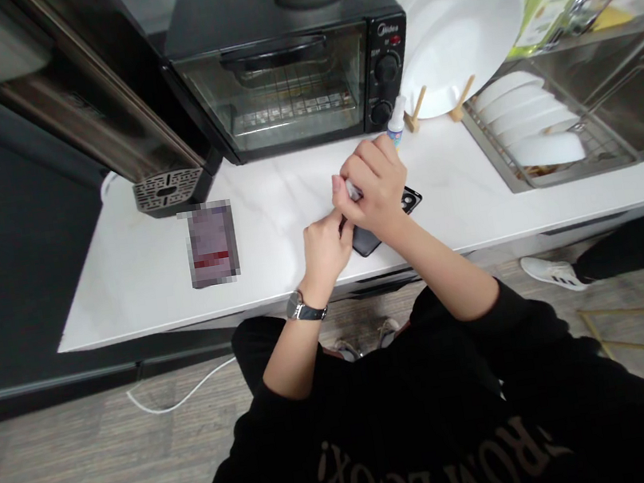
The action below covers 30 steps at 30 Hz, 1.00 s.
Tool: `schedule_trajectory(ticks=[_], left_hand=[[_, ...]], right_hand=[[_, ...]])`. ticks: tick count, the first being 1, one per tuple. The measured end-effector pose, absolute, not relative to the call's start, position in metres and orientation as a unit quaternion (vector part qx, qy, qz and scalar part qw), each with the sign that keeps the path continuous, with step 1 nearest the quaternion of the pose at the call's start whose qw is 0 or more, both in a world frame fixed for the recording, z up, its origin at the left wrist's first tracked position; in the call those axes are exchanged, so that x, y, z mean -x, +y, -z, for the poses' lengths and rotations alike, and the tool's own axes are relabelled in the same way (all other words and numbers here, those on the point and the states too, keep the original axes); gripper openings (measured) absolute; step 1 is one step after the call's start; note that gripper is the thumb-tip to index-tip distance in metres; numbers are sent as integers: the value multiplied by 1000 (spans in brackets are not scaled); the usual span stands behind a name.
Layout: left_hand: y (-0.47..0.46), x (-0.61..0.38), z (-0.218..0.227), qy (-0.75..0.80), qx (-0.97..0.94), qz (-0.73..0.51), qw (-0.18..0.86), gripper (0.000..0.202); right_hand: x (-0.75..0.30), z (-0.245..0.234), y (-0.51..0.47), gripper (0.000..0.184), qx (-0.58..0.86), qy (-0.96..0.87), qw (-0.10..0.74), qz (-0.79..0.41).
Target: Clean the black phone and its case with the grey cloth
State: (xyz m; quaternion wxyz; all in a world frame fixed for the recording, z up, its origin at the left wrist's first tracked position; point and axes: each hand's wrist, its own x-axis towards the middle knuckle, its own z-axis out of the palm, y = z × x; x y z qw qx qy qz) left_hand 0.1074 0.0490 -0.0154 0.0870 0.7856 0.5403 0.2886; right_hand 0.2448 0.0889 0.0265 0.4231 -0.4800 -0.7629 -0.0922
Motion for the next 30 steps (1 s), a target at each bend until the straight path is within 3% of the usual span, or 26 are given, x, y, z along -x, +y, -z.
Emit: schedule_trajectory(ticks=[7, 15, 25, 30], left_hand=[[48, -108, 15, 550, -776, -295, 93, 21], [48, -107, 15, 545, -795, -257, 73, 23], [49, -106, 16, 549, -788, -269, 76, 18], [50, -109, 12, 528, -794, -287, 88, 17]], right_hand=[[-233, -57, 86, 44, 537, -738, 404, 56], [-238, -16, 85, 49, 490, -670, 548, 107], [-226, -44, 81, 52, 511, -721, 449, 129], [-236, -42, 76, 63, 510, -702, 471, 159]])
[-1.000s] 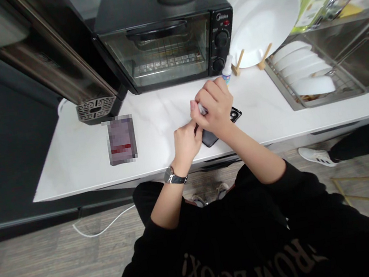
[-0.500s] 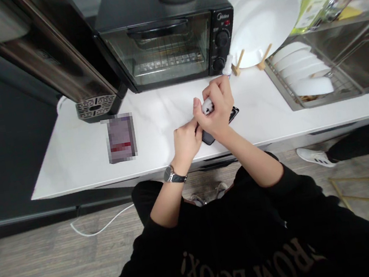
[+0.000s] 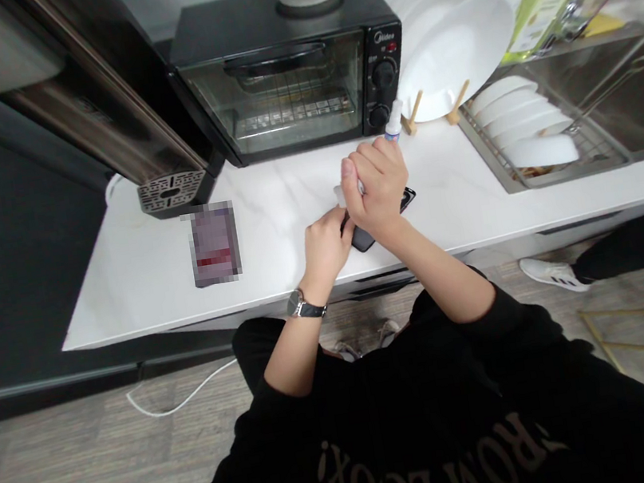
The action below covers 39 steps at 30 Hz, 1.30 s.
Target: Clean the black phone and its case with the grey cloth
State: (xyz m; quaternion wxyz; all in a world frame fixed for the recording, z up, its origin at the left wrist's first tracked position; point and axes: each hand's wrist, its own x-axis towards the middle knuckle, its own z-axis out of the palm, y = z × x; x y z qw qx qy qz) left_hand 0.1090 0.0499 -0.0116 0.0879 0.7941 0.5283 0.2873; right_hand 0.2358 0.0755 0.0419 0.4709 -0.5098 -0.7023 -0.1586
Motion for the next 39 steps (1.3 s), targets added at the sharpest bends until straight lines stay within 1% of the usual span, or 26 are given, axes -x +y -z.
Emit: schedule_trajectory(ticks=[3, 7, 9, 12, 15, 18, 20, 22, 25, 26, 29, 30, 32, 36, 39], left_hand=[[49, -111, 9, 490, -801, -322, 119, 17], [45, -111, 11, 453, -806, -360, 126, 18], [43, -110, 13, 440, -815, -359, 113, 17], [37, -109, 14, 432, -828, -343, 104, 16], [31, -109, 14, 462, -808, -345, 121, 15], [27, -110, 14, 499, -786, -343, 123, 15], [25, -111, 13, 512, -781, -335, 122, 17], [26, -111, 13, 515, -779, -333, 130, 18], [29, -110, 13, 515, -785, -317, 132, 10], [29, -109, 14, 518, -788, -305, 128, 8], [30, -106, 14, 528, -794, -279, 118, 13], [30, -105, 13, 522, -795, -284, 122, 13], [28, -106, 11, 495, -800, -310, 135, 10], [26, -107, 9, 456, -806, -346, 151, 21], [26, -106, 11, 465, -819, -312, 126, 17]], right_hand=[[-243, -39, 70, 66, 540, -623, 549, 138], [-260, -32, 72, 62, 569, -465, 676, 55], [-270, -26, 78, 58, 575, -406, 710, -4], [-286, -12, 85, 58, 583, -375, 717, -76], [-297, 0, 89, 58, 592, -405, 690, -99], [-303, 7, 89, 58, 612, -464, 634, -95], [-302, 8, 86, 56, 625, -515, 583, -70], [-293, 7, 77, 54, 621, -579, 528, -20], [-269, 3, 52, 50, 574, -688, 441, 48], [-261, 3, 43, 48, 546, -727, 414, 52], [-255, 1, 27, 34, 454, -817, 353, 39], [-260, 0, 28, 33, 441, -829, 342, 40], [-278, -1, 34, 35, 464, -819, 334, 54], [-298, -7, 44, 44, 573, -734, 356, 75], [-278, -9, 29, 40, 526, -772, 355, 47]])
